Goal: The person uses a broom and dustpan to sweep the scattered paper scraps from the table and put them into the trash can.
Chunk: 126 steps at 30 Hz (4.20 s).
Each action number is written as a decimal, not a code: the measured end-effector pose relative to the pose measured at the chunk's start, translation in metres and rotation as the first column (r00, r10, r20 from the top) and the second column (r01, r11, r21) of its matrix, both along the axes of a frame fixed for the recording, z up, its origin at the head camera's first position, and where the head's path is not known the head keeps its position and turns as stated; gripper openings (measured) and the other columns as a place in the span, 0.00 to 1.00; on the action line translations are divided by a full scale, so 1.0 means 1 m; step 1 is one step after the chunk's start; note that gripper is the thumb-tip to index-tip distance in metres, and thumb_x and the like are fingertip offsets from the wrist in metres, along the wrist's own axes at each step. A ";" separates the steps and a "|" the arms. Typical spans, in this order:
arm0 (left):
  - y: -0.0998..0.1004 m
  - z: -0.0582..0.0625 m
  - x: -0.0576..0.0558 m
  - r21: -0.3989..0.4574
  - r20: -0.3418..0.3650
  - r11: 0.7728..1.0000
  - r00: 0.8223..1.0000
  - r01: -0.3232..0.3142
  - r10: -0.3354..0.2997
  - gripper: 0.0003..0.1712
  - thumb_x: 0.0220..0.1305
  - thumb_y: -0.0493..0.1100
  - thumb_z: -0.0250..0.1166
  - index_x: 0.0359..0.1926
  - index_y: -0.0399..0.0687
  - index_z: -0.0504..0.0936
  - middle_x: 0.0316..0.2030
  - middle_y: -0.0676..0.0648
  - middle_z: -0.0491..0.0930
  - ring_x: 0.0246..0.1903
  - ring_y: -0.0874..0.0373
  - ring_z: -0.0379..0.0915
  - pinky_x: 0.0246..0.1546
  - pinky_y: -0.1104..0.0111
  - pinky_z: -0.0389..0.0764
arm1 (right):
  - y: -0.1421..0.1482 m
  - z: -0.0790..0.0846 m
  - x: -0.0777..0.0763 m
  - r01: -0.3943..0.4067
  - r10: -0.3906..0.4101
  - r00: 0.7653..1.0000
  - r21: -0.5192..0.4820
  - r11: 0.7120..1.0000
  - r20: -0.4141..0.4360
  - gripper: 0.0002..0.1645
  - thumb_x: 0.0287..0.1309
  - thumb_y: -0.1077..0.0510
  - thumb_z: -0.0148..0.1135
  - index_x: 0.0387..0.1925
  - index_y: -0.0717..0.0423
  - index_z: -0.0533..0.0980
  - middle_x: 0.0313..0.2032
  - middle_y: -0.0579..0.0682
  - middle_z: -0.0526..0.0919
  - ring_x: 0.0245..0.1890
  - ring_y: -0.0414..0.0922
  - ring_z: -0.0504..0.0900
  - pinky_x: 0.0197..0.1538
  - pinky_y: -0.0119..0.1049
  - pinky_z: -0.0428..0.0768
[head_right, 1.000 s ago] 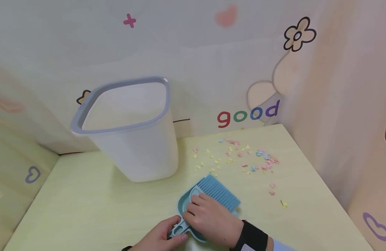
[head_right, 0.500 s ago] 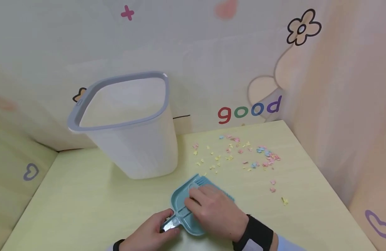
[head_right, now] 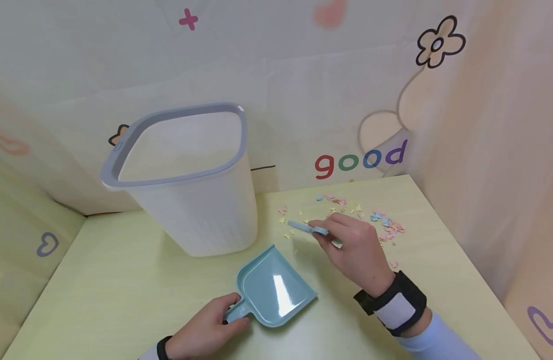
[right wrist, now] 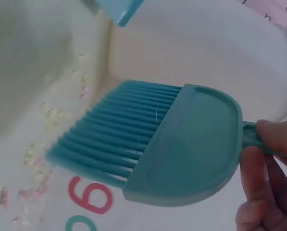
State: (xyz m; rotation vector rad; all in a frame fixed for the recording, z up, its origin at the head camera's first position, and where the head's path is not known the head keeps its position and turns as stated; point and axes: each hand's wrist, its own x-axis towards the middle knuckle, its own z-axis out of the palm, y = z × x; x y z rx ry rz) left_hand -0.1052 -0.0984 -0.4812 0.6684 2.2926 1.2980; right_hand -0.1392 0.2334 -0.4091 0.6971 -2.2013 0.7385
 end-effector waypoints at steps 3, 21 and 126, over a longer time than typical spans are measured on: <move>0.000 -0.004 -0.001 0.000 0.013 1.000 1.000 -0.003 0.003 0.10 0.70 0.46 0.65 0.36 0.48 0.75 0.22 0.58 0.60 0.23 0.70 0.60 0.28 0.76 0.63 | 0.001 -0.012 -0.007 0.045 -0.046 0.999 0.036 0.998 0.029 0.26 0.38 0.73 0.82 0.42 0.51 0.89 0.34 0.46 0.90 0.29 0.39 0.85 0.33 0.31 0.82; -0.002 -0.010 -0.007 -0.179 -0.118 0.980 0.991 -0.085 0.064 0.16 0.71 0.56 0.64 0.45 0.50 0.75 0.18 0.60 0.59 0.18 0.68 0.58 0.21 0.74 0.60 | -0.002 -0.007 0.003 -0.107 0.090 0.989 0.145 0.984 0.115 0.21 0.40 0.69 0.82 0.38 0.50 0.89 0.32 0.39 0.90 0.31 0.35 0.84 0.35 0.29 0.80; 0.001 -0.003 -0.006 -0.306 -0.451 0.904 0.881 -0.299 0.138 0.16 0.64 0.59 0.71 0.49 0.59 0.87 0.12 0.63 0.64 0.15 0.71 0.61 0.16 0.70 0.60 | -0.019 -0.008 0.006 0.087 -0.049 0.987 -0.258 0.962 0.150 0.11 0.50 0.68 0.78 0.35 0.54 0.88 0.29 0.48 0.90 0.23 0.32 0.75 0.28 0.27 0.68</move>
